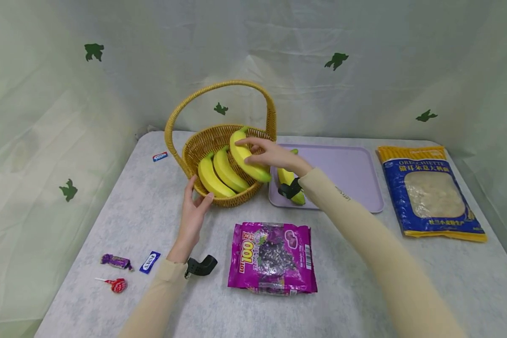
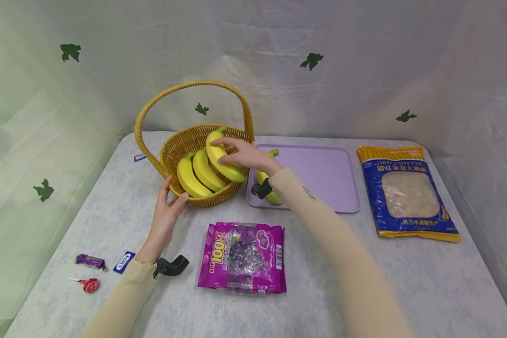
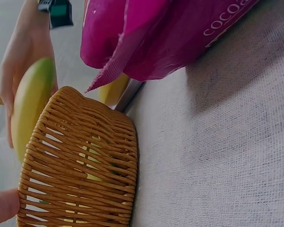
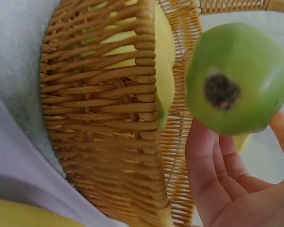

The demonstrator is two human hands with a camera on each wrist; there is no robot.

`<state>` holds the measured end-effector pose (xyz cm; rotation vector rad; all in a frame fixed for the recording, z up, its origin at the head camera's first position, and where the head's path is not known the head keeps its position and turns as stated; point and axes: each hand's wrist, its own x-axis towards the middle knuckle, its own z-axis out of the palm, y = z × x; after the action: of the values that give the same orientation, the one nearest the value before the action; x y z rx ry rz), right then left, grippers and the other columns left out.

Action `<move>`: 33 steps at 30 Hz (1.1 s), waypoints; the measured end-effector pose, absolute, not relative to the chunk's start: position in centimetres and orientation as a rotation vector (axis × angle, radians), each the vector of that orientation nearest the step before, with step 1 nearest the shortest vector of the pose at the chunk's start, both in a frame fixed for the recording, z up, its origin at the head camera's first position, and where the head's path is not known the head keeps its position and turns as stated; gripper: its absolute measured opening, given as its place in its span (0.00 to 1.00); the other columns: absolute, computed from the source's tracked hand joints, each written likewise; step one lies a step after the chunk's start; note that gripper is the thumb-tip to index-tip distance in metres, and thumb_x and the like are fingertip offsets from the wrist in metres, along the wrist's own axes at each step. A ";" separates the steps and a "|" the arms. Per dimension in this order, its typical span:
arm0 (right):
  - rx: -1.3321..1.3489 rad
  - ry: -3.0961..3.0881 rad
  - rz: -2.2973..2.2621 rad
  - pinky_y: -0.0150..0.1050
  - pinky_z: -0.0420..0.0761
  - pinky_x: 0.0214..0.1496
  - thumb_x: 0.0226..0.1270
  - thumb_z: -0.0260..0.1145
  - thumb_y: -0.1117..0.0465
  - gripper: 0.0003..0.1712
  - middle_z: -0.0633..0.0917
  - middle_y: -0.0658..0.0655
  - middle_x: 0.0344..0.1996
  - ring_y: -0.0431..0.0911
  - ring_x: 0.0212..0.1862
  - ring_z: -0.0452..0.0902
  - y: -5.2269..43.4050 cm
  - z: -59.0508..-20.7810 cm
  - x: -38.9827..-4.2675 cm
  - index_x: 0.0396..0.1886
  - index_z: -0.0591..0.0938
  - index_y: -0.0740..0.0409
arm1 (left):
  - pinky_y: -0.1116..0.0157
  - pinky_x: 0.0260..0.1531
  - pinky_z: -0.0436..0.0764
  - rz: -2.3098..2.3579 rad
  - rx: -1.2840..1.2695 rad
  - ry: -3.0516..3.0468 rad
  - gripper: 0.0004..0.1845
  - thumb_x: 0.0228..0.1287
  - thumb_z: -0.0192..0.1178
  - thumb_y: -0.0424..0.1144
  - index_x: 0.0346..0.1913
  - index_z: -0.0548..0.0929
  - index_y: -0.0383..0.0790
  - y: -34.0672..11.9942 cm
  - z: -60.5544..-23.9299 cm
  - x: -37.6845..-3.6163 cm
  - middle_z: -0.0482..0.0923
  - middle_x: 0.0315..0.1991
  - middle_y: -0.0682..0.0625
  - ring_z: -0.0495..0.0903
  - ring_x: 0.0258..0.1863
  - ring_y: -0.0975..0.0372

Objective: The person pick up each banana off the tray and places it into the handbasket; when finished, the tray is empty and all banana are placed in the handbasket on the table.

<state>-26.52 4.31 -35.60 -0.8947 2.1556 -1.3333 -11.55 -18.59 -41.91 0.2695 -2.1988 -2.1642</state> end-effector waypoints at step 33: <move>-0.736 2.418 -0.957 0.41 0.71 0.52 0.68 0.63 0.62 0.23 0.77 0.61 0.50 0.49 0.49 0.70 -0.5 -37.5 -27.9 0.62 0.76 0.57 | 0.55 0.63 0.64 -2.138 0.249 -2.206 0.37 0.73 0.52 0.38 0.77 0.45 0.50 -18.6 -42.7 -11.7 0.36 0.76 0.53 0.58 0.68 0.51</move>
<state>-27.92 -0.54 -37.50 -0.7363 2.4181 -0.9573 -11.73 -18.64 -42.69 0.2494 -2.2062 -2.1385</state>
